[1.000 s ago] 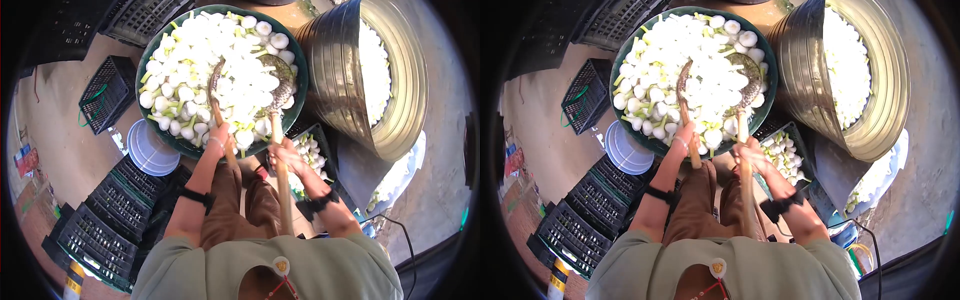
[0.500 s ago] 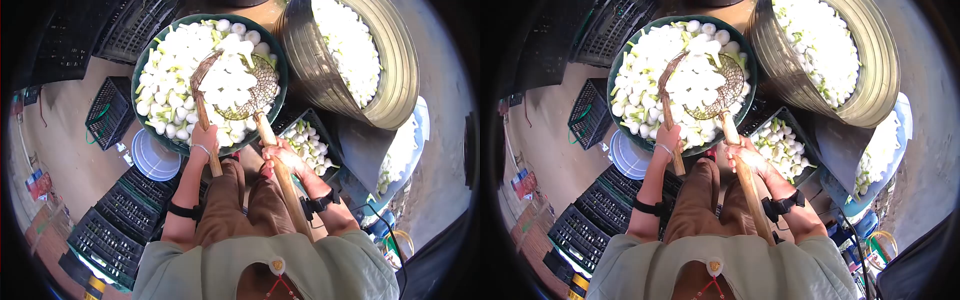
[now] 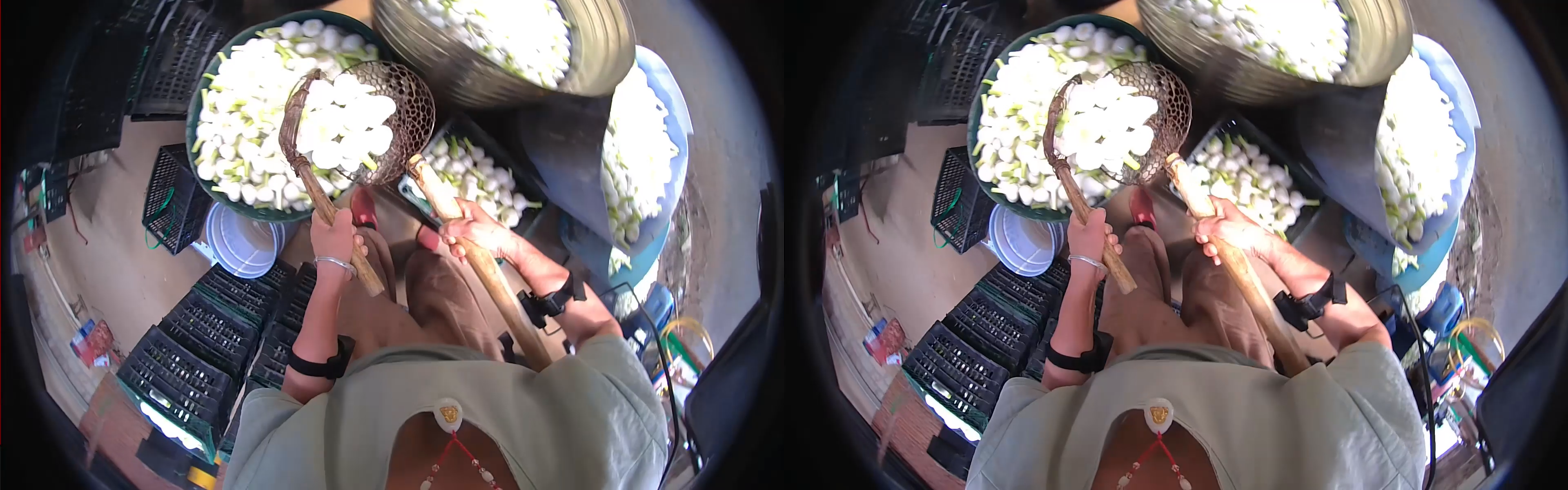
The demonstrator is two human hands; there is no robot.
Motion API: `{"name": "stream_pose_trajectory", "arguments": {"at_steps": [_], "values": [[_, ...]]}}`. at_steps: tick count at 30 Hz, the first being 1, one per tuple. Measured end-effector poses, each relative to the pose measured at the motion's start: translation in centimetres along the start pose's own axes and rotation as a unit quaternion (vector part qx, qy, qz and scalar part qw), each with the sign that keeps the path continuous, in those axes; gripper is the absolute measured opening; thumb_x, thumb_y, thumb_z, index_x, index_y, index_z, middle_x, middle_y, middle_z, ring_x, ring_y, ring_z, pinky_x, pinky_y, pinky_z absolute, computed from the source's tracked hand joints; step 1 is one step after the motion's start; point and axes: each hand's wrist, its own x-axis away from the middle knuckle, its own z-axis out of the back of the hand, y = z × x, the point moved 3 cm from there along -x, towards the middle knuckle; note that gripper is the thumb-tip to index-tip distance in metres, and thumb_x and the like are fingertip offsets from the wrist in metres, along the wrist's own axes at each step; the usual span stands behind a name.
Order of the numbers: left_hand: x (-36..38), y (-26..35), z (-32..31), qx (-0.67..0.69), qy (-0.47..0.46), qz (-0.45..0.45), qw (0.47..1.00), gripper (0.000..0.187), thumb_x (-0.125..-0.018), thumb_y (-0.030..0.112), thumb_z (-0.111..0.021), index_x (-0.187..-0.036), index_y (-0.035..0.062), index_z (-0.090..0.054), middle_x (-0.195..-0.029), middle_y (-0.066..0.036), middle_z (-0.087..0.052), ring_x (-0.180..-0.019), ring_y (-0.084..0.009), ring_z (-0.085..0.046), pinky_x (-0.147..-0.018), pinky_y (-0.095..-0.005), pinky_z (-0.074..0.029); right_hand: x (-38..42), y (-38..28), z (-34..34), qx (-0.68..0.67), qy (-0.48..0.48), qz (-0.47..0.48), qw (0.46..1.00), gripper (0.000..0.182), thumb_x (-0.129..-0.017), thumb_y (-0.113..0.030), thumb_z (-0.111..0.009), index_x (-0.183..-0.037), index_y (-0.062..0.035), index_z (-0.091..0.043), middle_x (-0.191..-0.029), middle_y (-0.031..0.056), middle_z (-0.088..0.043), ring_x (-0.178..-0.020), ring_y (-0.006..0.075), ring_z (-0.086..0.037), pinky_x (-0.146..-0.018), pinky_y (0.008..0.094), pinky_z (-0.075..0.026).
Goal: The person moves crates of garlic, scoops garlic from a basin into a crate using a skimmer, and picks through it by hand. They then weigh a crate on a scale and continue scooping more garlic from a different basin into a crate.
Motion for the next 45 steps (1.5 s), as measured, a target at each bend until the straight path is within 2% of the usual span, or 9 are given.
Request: {"name": "stream_pose_trajectory", "arguments": {"at_steps": [8, 13, 16, 22, 26, 34, 38, 42, 45], "values": [[5.6, -12.1, -8.2, 0.033, -0.104, 0.119, 0.987, 0.019, -0.082, 0.012, -0.052, -0.090, 0.0128, -0.036, -0.059, -0.002, -0.040, -0.039, -0.0118, -0.040, -0.032, -0.0283, -0.035, 13.7, 8.8, 8.1, 0.048, 0.179, -0.037, 0.982, 0.035, -0.076, -0.009, -0.057, -0.103, -0.0020, -0.036, -0.068, 0.0036, -0.048, -0.051, 0.0140, -0.054, -0.041, 0.0293, -0.048], [0.9, -15.8, -9.5, -0.068, -0.100, 0.047, 0.992, 0.017, -0.082, 0.014, -0.054, -0.091, 0.0124, -0.040, -0.060, -0.001, -0.041, -0.041, -0.0102, -0.039, -0.033, -0.0257, -0.035, 12.6, 14.0, 14.2, 0.480, 0.362, -0.010, 0.799, 0.039, -0.073, -0.011, -0.053, -0.105, 0.0027, -0.037, -0.076, 0.0235, -0.057, -0.061, 0.0364, -0.059, -0.062, 0.0407, -0.051], [0.5, -15.0, -8.7, -0.097, -0.112, 0.029, 0.989, 0.016, -0.082, 0.014, -0.053, -0.093, 0.0121, -0.042, -0.061, -0.001, -0.041, -0.041, -0.0103, -0.040, -0.034, -0.0255, -0.035, 11.3, 15.5, 16.0, 0.569, 0.430, 0.003, 0.701, 0.047, -0.074, -0.014, -0.055, -0.113, 0.0027, -0.035, -0.077, 0.0221, -0.059, -0.064, 0.0372, -0.060, -0.059, 0.0429, -0.050], [1.5, -11.8, -3.0, -0.023, -0.105, -0.059, 0.992, 0.016, -0.084, 0.015, -0.052, -0.097, 0.0131, -0.044, -0.059, -0.001, -0.041, -0.041, -0.0106, -0.040, -0.035, -0.0251, -0.035, 13.4, 14.0, 14.2, 0.426, 0.428, 0.114, 0.789, 0.057, -0.076, -0.010, -0.055, -0.125, 0.0005, -0.028, -0.068, 0.0239, -0.058, -0.063, 0.0400, -0.059, -0.058, 0.0445, -0.048], [0.8, -8.3, 1.2, 0.040, 0.028, -0.081, 0.996, 0.015, -0.084, 0.015, -0.052, -0.094, 0.0135, -0.041, -0.058, -0.002, -0.041, -0.041, -0.0112, -0.041, -0.035, -0.0258, -0.037, 11.4, 9.8, 10.2, 0.371, 0.354, 0.184, 0.838, 0.056, -0.079, -0.012, -0.055, -0.126, 0.0009, -0.027, -0.069, 0.0255, -0.057, -0.065, 0.0413, -0.060, -0.059, 0.0440, -0.048], [-10.2, -6.4, 2.6, 0.156, 0.121, 0.042, 0.980, 0.021, -0.083, 0.018, -0.052, -0.094, 0.0139, -0.035, -0.055, -0.004, -0.039, -0.040, -0.0163, -0.041, -0.034, -0.0337, -0.038, -8.2, -3.2, 0.2, 0.541, 0.329, 0.111, 0.766, 0.044, -0.077, -0.009, -0.057, -0.109, 0.0052, -0.031, -0.072, 0.0240, -0.061, -0.071, 0.0382, -0.062, -0.064, 0.0431, -0.050], [-15.4, -5.1, 0.6, 0.240, 0.091, 0.146, 0.955, 0.021, -0.082, 0.022, -0.054, -0.085, 0.0105, -0.036, -0.058, -0.003, -0.040, -0.043, -0.0145, -0.040, -0.040, -0.0306, -0.039, -18.3, -5.9, -2.9, 0.578, 0.312, 0.083, 0.749, 0.047, -0.070, -0.006, -0.058, -0.107, 0.0067, -0.031, -0.081, 0.0244, -0.062, -0.080, 0.0377, -0.062, -0.072, 0.0418, -0.051], [-16.8, -4.9, 3.0, 0.351, -0.102, 0.186, 0.912, 0.018, -0.080, 0.024, -0.055, -0.077, 0.0110, -0.043, -0.055, 0.000, -0.037, -0.044, -0.0125, -0.038, -0.040, -0.0264, -0.036, -19.4, -5.8, -0.9, 0.527, 0.315, 0.077, 0.785, 0.045, -0.072, -0.009, -0.054, -0.109, 0.0065, -0.034, -0.084, 0.0280, -0.060, -0.083, 0.0400, -0.061, -0.075, 0.0444, -0.049], [-17.4, -4.2, 4.6, 0.444, -0.162, 0.256, 0.844, 0.020, -0.079, 0.025, -0.056, -0.074, 0.0125, -0.042, -0.053, 0.002, -0.035, -0.043, -0.0119, -0.036, -0.040, -0.0243, -0.034, -16.1, -5.0, 0.6, 0.346, 0.280, 0.124, 0.887, 0.035, -0.069, -0.008, -0.054, -0.097, 0.0106, -0.043, -0.063, 0.0137, -0.054, -0.046, 0.0187, -0.055, -0.037, 0.0295, -0.043]]}}
